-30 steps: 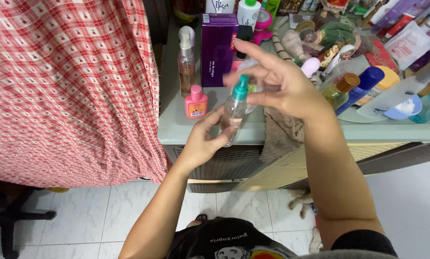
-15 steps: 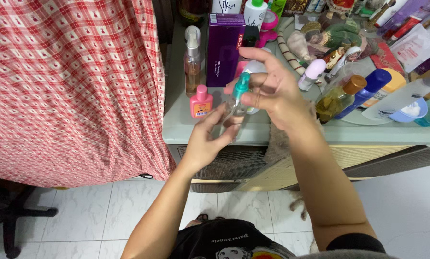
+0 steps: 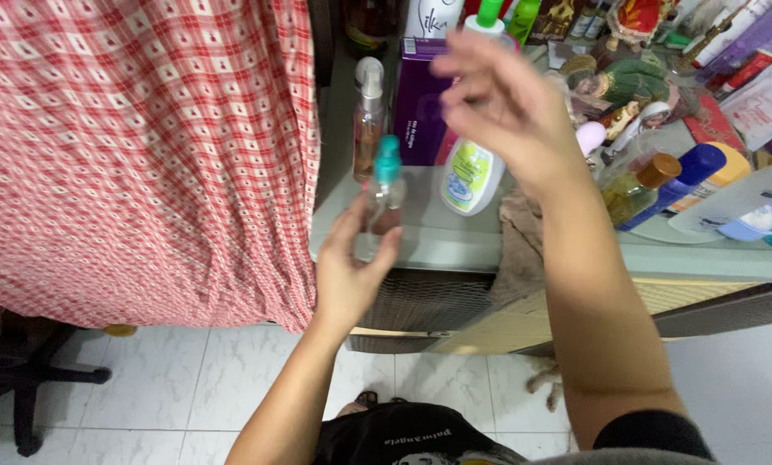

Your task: The person wipes a bathroom cabinet surface with a cloth, then rearranges several bottles and boxes. They pour liquid from a large bottle into a smaller spray bottle, close it, and continue organizing the items on the cabinet.

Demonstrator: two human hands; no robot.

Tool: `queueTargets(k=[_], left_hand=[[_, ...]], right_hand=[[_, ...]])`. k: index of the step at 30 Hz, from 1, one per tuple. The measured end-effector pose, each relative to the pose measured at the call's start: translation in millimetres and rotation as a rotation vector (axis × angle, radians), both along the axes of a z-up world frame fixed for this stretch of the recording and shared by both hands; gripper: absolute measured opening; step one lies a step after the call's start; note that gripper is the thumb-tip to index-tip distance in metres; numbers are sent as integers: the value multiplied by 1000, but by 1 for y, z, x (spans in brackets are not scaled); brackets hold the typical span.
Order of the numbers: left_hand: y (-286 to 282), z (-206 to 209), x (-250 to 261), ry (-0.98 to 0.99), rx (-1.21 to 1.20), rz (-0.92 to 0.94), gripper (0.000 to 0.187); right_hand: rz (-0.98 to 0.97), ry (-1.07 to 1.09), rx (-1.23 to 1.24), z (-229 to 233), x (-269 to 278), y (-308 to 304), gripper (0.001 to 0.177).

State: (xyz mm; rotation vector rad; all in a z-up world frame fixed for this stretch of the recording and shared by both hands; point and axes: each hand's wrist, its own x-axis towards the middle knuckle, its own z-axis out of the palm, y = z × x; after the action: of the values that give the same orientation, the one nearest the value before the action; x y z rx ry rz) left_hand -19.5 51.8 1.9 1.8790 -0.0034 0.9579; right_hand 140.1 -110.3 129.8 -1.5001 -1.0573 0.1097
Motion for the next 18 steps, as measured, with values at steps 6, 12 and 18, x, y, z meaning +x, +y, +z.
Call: queueTargets(k=[6, 12, 18], left_hand=[[20, -9, -14, 71, -131, 34, 55], [32, -13, -26, 59, -175, 3, 58], [28, -8, -24, 76, -132, -10, 58]], right_hand=[[-447, -429, -373, -7, 22, 83, 66], [-411, -462, -415, -20, 28, 108, 52], [-342, -390, -157, -14, 41, 100, 30]])
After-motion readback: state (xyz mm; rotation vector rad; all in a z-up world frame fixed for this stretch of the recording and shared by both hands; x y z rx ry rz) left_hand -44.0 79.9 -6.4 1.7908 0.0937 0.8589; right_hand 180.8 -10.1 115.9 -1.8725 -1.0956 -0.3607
